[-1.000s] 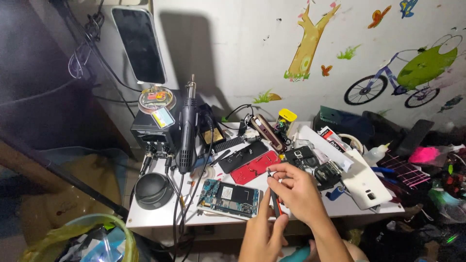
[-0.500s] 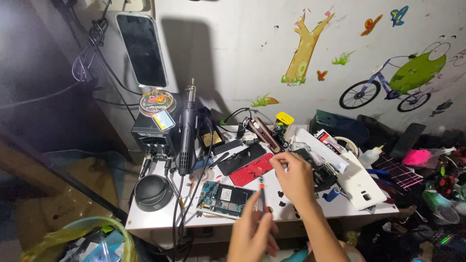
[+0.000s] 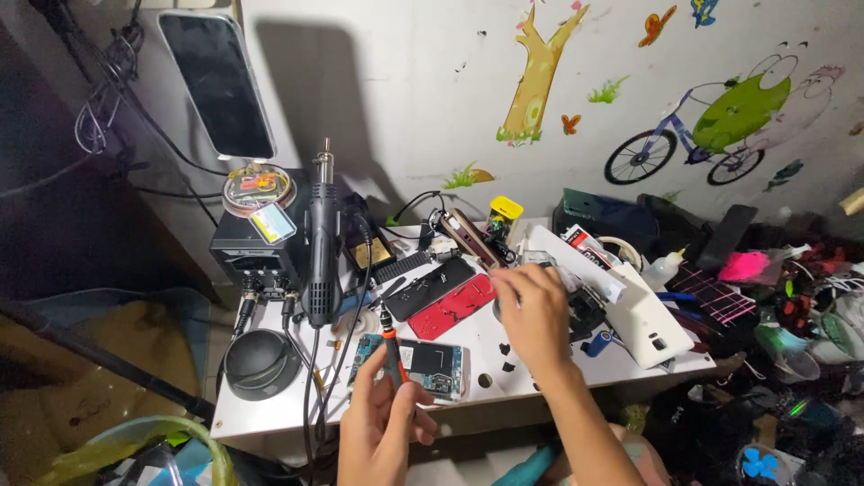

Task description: Repairing and inspecting internal components of a smartphone on a workbench

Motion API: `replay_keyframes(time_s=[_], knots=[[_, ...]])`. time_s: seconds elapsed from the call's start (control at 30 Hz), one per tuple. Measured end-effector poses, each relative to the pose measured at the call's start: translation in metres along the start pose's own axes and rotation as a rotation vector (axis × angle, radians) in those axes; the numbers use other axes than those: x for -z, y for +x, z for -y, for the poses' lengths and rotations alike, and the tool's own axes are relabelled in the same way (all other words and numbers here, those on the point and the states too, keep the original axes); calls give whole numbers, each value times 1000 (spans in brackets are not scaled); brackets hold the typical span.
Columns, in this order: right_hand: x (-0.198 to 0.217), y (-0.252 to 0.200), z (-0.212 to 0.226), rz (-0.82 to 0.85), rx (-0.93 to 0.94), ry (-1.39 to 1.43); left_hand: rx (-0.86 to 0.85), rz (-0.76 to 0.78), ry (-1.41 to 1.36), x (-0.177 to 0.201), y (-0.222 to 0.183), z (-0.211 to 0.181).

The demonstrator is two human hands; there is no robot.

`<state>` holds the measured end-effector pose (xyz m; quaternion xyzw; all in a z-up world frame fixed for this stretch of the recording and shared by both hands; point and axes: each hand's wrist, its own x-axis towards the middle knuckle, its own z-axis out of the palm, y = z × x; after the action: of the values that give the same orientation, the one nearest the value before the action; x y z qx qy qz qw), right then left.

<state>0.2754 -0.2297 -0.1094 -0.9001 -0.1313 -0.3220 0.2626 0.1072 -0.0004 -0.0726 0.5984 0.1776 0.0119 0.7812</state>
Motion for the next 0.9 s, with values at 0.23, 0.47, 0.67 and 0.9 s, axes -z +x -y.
replay_keyframes(time_s=[0.23, 0.47, 0.67, 0.9], knots=[[16, 24, 13, 131, -32, 76, -95, 1, -1, 5, -13, -11], [-37, 32, -4, 443, 32, -251, -172, 2, 170, 17, -27, -14], [-45, 35, 3, 520, 63, -532, -233, 3, 253, 28, -36, -16], [-55, 28, -1, 514, 53, -595, -284, -51, 201, 42, -35, -8]])
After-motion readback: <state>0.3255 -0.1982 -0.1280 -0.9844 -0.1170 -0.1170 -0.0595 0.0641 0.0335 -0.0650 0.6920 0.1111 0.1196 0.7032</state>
